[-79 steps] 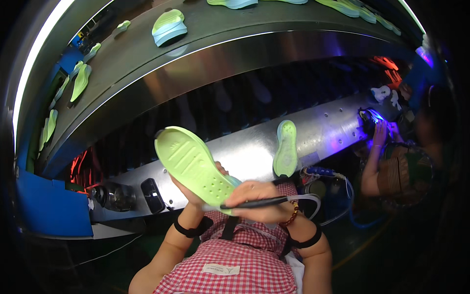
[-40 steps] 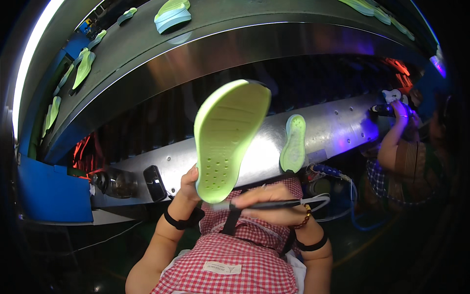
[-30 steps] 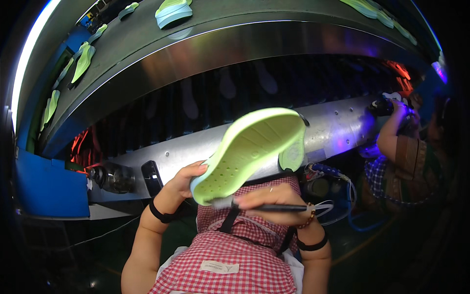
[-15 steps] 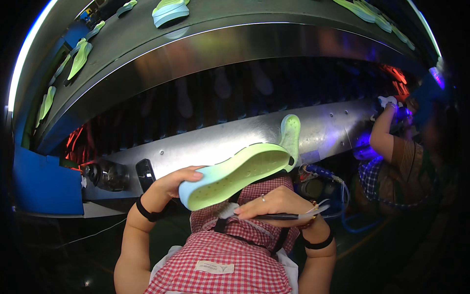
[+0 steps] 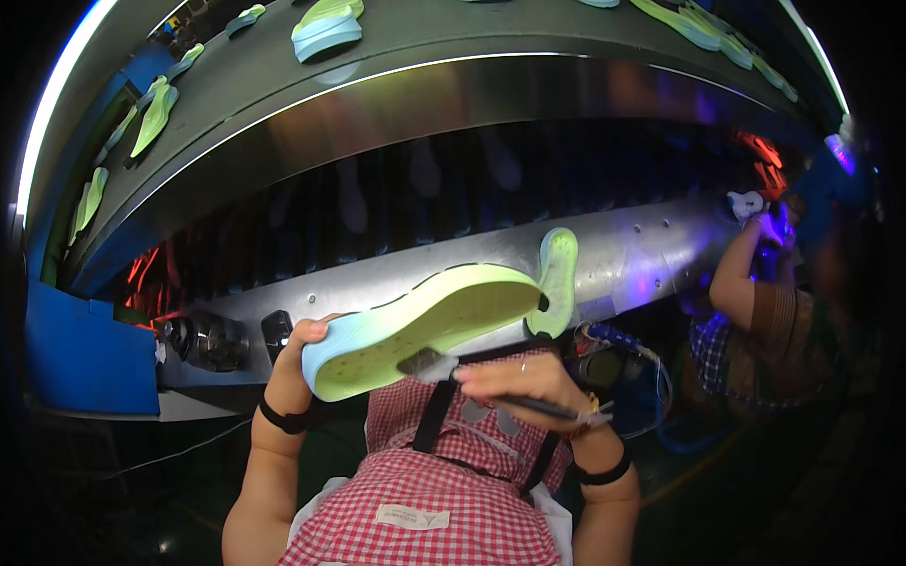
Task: Apply adhesive to the surface of shoe insoles/soles using a brush on an assembly line.
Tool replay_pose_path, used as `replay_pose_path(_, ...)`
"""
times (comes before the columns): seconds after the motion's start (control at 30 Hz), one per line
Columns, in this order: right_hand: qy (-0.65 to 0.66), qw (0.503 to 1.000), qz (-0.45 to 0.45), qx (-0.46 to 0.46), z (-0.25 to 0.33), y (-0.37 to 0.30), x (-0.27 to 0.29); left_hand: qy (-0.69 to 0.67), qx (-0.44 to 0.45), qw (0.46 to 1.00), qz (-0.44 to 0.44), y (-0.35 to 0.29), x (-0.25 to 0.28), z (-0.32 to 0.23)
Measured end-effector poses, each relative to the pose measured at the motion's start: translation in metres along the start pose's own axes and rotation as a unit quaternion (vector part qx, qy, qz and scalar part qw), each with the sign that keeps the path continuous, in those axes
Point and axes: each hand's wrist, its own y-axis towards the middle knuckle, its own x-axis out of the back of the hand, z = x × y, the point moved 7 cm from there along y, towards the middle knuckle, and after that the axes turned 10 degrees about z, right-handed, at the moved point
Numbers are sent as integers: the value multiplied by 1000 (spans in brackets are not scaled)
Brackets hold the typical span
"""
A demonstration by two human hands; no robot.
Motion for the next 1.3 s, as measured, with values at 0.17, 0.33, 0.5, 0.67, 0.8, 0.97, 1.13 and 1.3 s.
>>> replay_pose_path(0.17, -7, 998, -61, 6, 7, -1, 12, 5, -3, 998, -64, -4, 23, 9)
replay_pose_path(0.33, -21, 999, -36, 2, -7, -1, 3, -69, -39, 997, -14, 7, 35, 6)
replay_pose_path(0.5, -30, 998, -29, 39, 30, 4, -6, -433, -192, 838, 271, 53, 43, 21)
replay_pose_path(0.67, 11, 983, -157, -98, -35, 13, -3, -306, -161, 904, 249, 82, -8, 43)
replay_pose_path(0.8, -10, 975, -188, -119, -46, 23, 0, -367, -128, 900, 196, 84, -17, 64)
replay_pose_path(0.97, -249, 962, -93, 61, -9, 38, -30, -360, -205, 907, 71, 85, 9, 54)
replay_pose_path(1.13, -187, 981, -17, 38, 5, 27, -26, -328, -274, 898, 106, 79, 28, 34)
replay_pose_path(1.3, -144, 980, -139, 19, 2, 45, -2, -353, -257, 889, 137, 78, -10, 33)
